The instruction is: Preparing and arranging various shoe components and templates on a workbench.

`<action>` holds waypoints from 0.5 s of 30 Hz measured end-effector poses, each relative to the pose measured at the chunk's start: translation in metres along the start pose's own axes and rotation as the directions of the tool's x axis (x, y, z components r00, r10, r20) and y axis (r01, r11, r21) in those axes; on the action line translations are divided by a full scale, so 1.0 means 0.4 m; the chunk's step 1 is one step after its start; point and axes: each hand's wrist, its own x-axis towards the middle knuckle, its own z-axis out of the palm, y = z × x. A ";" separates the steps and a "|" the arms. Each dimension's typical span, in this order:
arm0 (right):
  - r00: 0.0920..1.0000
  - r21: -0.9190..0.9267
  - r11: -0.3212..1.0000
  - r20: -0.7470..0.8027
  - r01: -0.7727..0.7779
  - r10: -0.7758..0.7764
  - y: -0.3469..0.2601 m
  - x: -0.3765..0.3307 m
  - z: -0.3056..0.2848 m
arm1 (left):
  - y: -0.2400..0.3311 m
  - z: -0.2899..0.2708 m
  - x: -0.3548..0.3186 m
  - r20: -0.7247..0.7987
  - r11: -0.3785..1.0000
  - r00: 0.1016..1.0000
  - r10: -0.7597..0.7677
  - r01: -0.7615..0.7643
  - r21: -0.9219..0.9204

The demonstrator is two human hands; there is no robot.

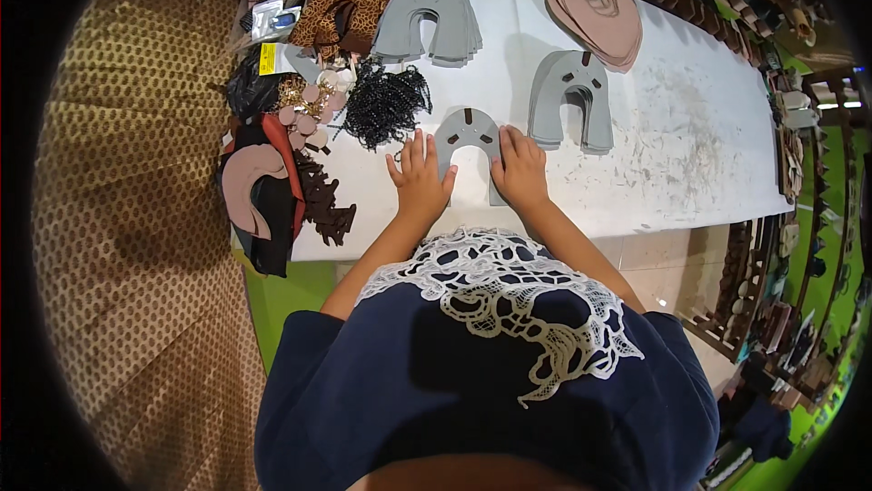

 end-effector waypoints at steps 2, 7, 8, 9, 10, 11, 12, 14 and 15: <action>0.999 -0.036 0.998 0.001 -0.043 0.043 -0.001 -0.003 0.003 | -0.005 -0.004 0.003 -0.014 0.991 0.998 -0.054 0.052 -0.122; 0.999 -0.057 0.998 0.009 -0.039 0.039 0.000 -0.002 0.003 | -0.029 -0.007 0.047 -0.090 0.972 0.994 -0.065 0.043 -0.230; 0.999 -0.060 0.997 0.005 -0.044 0.044 0.002 0.000 0.001 | -0.029 -0.008 0.059 -0.116 0.971 0.991 -0.064 0.035 -0.236; 0.999 -0.017 0.999 -0.023 -0.036 0.035 0.003 0.001 -0.001 | -0.030 -0.011 0.068 -0.117 0.971 0.991 -0.058 0.029 -0.237; 0.998 0.025 0.999 -0.052 -0.026 0.027 0.005 0.003 -0.002 | -0.032 -0.015 0.077 -0.091 0.975 0.994 -0.058 0.037 -0.219; 0.998 0.021 0.999 -0.058 -0.030 0.031 0.007 0.004 -0.002 | -0.034 -0.016 0.084 -0.066 0.979 0.996 -0.058 0.044 -0.201; 0.995 0.085 0.995 -0.077 -0.055 0.061 0.008 0.005 -0.002 | -0.039 -0.018 0.089 -0.067 0.978 0.996 -0.051 0.036 -0.203; 0.990 0.145 0.986 -0.100 -0.083 0.098 0.011 0.008 -0.007 | -0.043 -0.027 0.093 -0.063 0.978 0.998 -0.002 -0.011 -0.209; 0.990 0.164 0.982 -0.094 -0.090 0.107 0.012 0.009 -0.011 | -0.042 -0.036 0.090 -0.069 0.980 0.997 0.024 -0.037 -0.197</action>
